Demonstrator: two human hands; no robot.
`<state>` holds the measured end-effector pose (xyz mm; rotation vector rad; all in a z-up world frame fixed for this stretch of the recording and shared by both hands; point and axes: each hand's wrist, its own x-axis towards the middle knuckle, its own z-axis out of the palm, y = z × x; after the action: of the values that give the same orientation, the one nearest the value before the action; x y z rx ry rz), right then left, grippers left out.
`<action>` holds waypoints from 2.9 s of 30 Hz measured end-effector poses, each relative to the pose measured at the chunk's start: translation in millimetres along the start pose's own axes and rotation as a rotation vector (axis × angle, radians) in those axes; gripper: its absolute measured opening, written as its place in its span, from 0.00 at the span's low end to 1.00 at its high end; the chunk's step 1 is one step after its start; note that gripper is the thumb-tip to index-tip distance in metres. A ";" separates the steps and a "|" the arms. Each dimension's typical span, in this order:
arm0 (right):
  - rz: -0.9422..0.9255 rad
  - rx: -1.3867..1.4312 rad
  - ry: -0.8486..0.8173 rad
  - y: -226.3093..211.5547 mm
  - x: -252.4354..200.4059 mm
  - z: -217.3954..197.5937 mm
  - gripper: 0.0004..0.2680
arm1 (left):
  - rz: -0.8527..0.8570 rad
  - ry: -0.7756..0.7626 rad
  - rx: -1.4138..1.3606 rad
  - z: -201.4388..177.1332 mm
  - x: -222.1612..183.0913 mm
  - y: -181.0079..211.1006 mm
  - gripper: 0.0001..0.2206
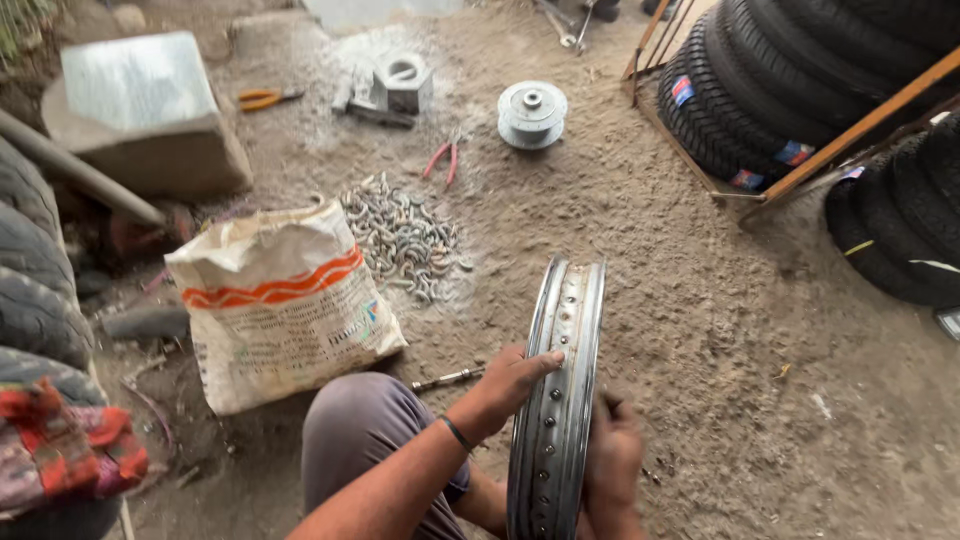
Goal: The person sits on the ground and repeatedly taps the rim of a bicycle wheel with a small metal tool. They rotate the wheel to access different sections of the rim while working.
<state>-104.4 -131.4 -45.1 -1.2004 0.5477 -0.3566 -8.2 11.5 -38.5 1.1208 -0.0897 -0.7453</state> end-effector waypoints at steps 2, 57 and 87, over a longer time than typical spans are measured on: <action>-0.055 0.008 -0.003 15.2 -6.6 -17.6 0.05 | 0.001 -0.040 -0.103 0.9 2.2 -5.6 0.14; -0.075 -0.318 -0.128 -25.4 25.2 -19.7 0.10 | 0.030 0.060 0.286 8.9 13.3 -3.3 0.19; 0.147 -0.010 -0.061 -20.7 32.8 -20.2 0.10 | 0.095 0.039 0.193 15.2 26.2 -6.9 0.17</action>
<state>-88.7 -171.5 -37.7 -1.1694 0.5819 -0.1915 1.8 -17.1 -45.0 1.3047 -0.1840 -0.6390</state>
